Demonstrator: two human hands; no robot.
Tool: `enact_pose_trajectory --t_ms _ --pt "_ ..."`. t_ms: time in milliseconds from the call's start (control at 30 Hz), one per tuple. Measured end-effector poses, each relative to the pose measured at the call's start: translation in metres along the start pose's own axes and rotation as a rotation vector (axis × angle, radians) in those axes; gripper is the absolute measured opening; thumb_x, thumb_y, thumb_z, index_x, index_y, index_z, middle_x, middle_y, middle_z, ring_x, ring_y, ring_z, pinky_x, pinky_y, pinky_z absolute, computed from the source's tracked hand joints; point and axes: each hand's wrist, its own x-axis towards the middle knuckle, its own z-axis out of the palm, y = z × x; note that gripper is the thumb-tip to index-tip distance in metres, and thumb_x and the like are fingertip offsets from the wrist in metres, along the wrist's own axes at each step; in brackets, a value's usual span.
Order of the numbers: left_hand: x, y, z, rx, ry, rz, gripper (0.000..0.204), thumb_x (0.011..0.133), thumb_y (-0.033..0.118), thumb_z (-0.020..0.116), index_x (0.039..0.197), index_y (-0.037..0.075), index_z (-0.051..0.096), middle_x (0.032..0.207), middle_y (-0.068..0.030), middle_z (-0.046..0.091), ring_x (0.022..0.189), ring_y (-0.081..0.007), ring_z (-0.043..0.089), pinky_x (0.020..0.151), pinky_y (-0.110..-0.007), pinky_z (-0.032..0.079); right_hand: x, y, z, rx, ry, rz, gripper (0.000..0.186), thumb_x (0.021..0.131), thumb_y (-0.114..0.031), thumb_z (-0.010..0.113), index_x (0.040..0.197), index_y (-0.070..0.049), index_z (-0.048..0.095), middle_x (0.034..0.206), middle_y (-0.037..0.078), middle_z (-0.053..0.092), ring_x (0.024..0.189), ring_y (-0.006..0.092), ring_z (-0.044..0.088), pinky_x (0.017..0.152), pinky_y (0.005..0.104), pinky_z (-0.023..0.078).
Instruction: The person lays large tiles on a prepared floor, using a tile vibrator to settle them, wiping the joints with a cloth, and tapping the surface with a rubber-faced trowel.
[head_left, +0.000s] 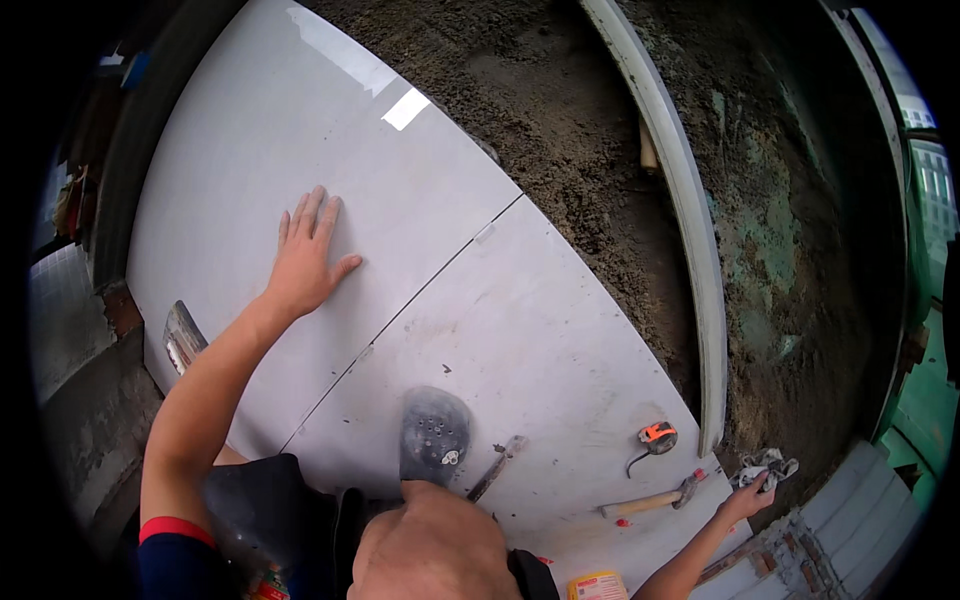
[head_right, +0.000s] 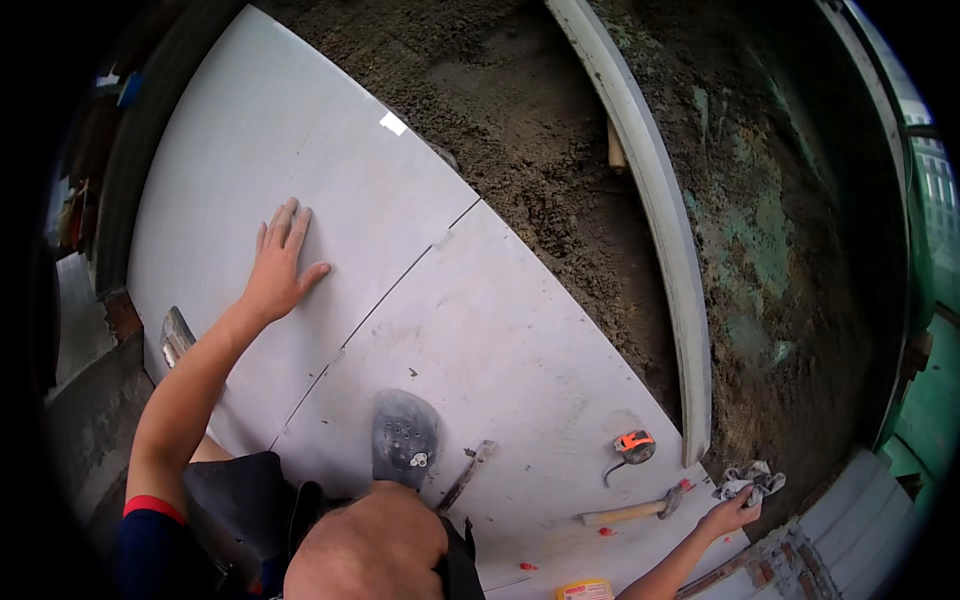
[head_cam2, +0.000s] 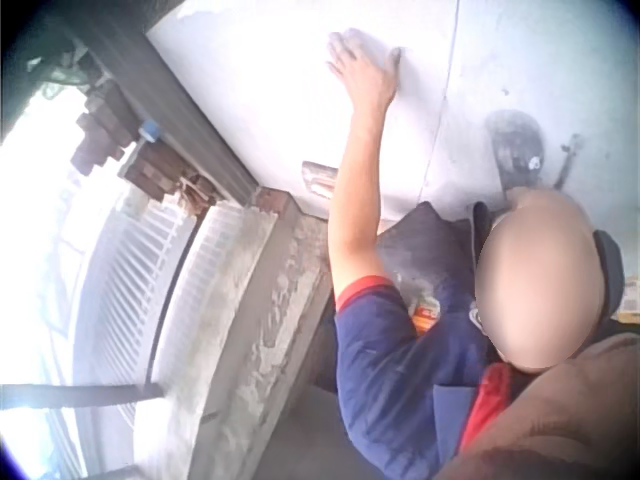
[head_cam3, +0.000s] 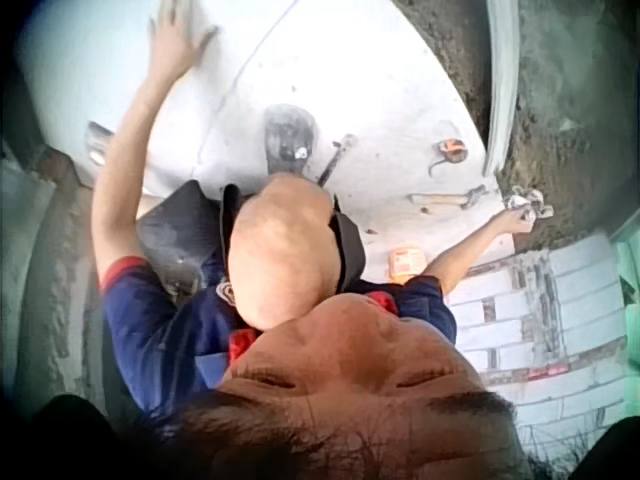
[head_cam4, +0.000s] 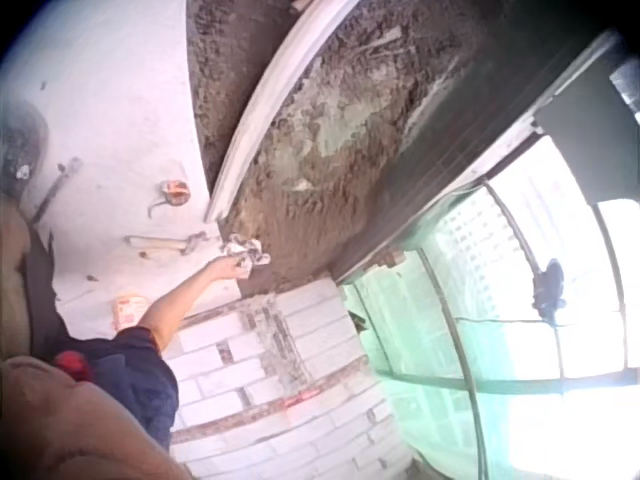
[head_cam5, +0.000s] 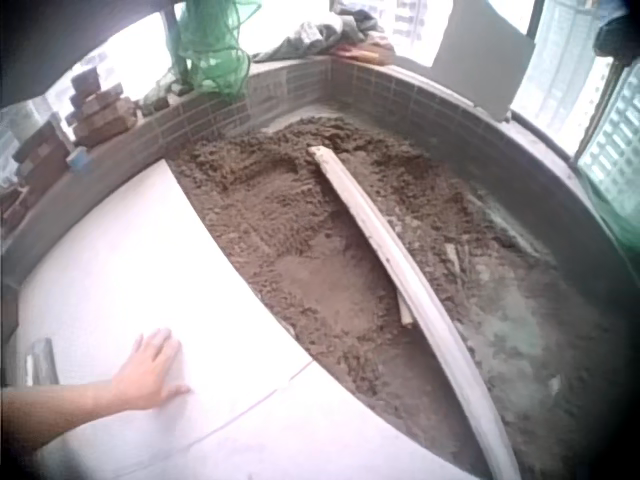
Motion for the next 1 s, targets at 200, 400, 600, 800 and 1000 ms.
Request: enact_pose_trajectory --t_ms 200,400,600,800,1000 --pt "0.067 0.096 -0.028 -0.542 0.17 0.337 0.037 0.081 0.0 0.065 0.117 0.01 0.064 0.114 -0.0117 0.057 0.106 -0.0316 0.054 0.087 -0.039 0.049 -0.109 -0.245 -0.025 0.373 -0.549 -0.629 0.024 0.084 -0.005 0.069 0.103 0.003 0.057 0.111 0.017 0.055 0.105 0.0354 0.054 0.094 0.0375 0.042" --pt "0.12 0.162 -0.018 -0.427 -0.014 0.316 0.035 0.078 -0.006 0.054 0.107 0.01 0.066 0.106 -0.0104 0.054 0.106 -0.0293 0.052 0.086 -0.039 0.049 -0.226 -0.302 0.009 0.392 -0.907 -0.774 0.066 0.077 -0.003 0.072 0.138 -0.013 0.05 0.137 0.022 0.038 0.119 0.0408 0.043 0.102 0.0462 0.039" --pt "0.126 0.169 -0.009 -0.401 -0.005 0.297 0.033 0.075 -0.006 0.054 0.102 0.009 0.066 0.105 -0.0103 0.054 0.107 -0.0287 0.052 0.087 -0.04 0.05 -0.26 -0.286 0.003 0.15 -0.782 -1.066 0.061 0.082 -0.038 0.075 0.136 -0.02 0.055 0.145 0.02 0.032 0.132 0.0435 0.027 0.109 0.061 0.022" --pt "0.132 0.162 -0.022 -0.397 -0.092 0.303 0.033 0.075 -0.004 0.053 0.101 0.01 0.066 0.103 -0.01 0.054 0.107 -0.029 0.052 0.085 -0.04 0.05 -0.266 -0.298 0.035 0.382 -0.659 -0.863 0.051 0.079 -0.038 0.077 0.121 -0.013 0.061 0.141 0.017 0.037 0.135 0.0425 0.026 0.109 0.0604 0.023" --pt "0.141 0.17 -0.021 -0.391 -0.142 0.314 0.031 0.076 -0.002 0.053 0.1 0.011 0.067 0.104 -0.0106 0.055 0.108 -0.0298 0.052 0.086 -0.04 0.049 -0.3 -0.323 0.063 0.519 -0.506 -0.946 0.032 0.076 -0.028 0.08 0.096 -0.01 0.064 0.129 0.012 0.048 0.127 0.0371 0.039 0.106 0.0536 0.028"
